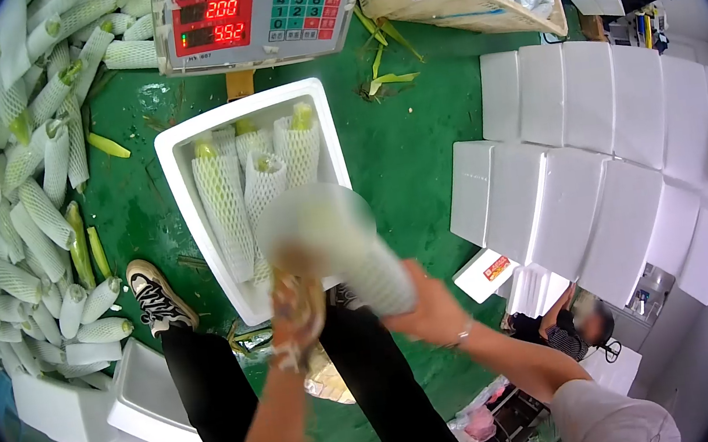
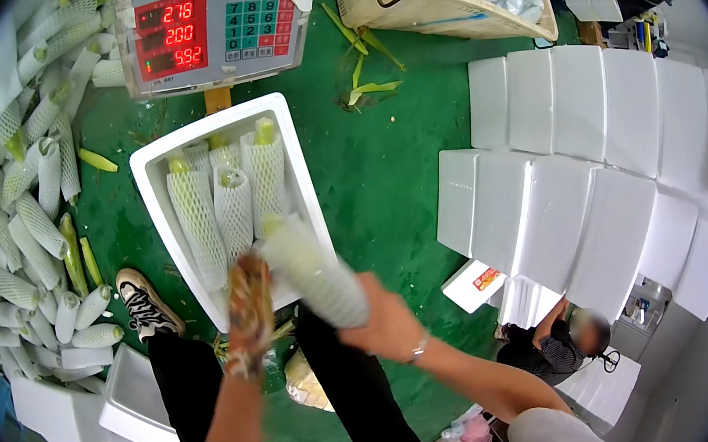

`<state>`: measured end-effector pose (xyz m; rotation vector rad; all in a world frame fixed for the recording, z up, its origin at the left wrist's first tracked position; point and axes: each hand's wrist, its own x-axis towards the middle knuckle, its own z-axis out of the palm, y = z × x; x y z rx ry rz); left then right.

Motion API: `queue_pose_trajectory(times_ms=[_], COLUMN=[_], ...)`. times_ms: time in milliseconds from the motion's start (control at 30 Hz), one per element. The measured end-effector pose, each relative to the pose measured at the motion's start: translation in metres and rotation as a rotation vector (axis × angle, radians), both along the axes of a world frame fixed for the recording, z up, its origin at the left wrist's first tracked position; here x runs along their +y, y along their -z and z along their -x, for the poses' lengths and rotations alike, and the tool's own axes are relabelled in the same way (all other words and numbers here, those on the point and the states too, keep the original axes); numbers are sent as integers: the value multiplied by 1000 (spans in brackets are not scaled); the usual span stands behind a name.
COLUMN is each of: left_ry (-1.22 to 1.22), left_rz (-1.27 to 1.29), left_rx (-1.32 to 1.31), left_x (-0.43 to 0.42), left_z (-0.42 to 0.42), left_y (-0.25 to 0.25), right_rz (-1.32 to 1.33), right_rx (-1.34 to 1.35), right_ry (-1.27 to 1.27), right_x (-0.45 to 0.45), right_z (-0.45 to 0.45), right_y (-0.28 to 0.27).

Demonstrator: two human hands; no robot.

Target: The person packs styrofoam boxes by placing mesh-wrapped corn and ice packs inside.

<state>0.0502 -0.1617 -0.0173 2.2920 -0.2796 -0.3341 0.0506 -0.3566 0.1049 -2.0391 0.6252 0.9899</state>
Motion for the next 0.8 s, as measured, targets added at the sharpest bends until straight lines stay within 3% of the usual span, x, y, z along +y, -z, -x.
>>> queue_pose_trajectory(times_ms=[33,100,167,267,333,400,500,633,667,733,767,800], left_ry=[-189,-290,-153,-78,-155,-134,-82,-10,-3,-112,-67,-46], left_rz=[194,197,-62,-175,-24,-89,-210,-304,-258,279,244,57], left_rx=[107,129,234,261,242,248,300,438,493,670,667,499], left_x=[0,-3,-17,-20,-15,-14,-22,-26,-24,-4,-2,-8], left_z=[-29,-87,-120,-141,-137,-152,-183,-208,-212,-205,-205,-198], left_y=[13,48,94,106,146,143,145,156,165,276,253,213], right_rz=[85,139,104,80,78,42,-48,22,57,106,134,165], right_rx=[-36,-104,-86,-12,-24,-15,51,-131,-205,-288,-303,-323], right_ry=[17,-104,-368,-812,-1047,-1212,-1314,-1209,-1154,-1131,-1158,-1185], right_x=[-18,-46,-58,-59,-39,-21,4,19,23,29,29,29], right_z=[2,0,-13,-41,-58,-73,-99,-80,-68,-55,-58,-62], right_y=[-6,-17,-14,3,26,50,77,128,150,177,186,188])
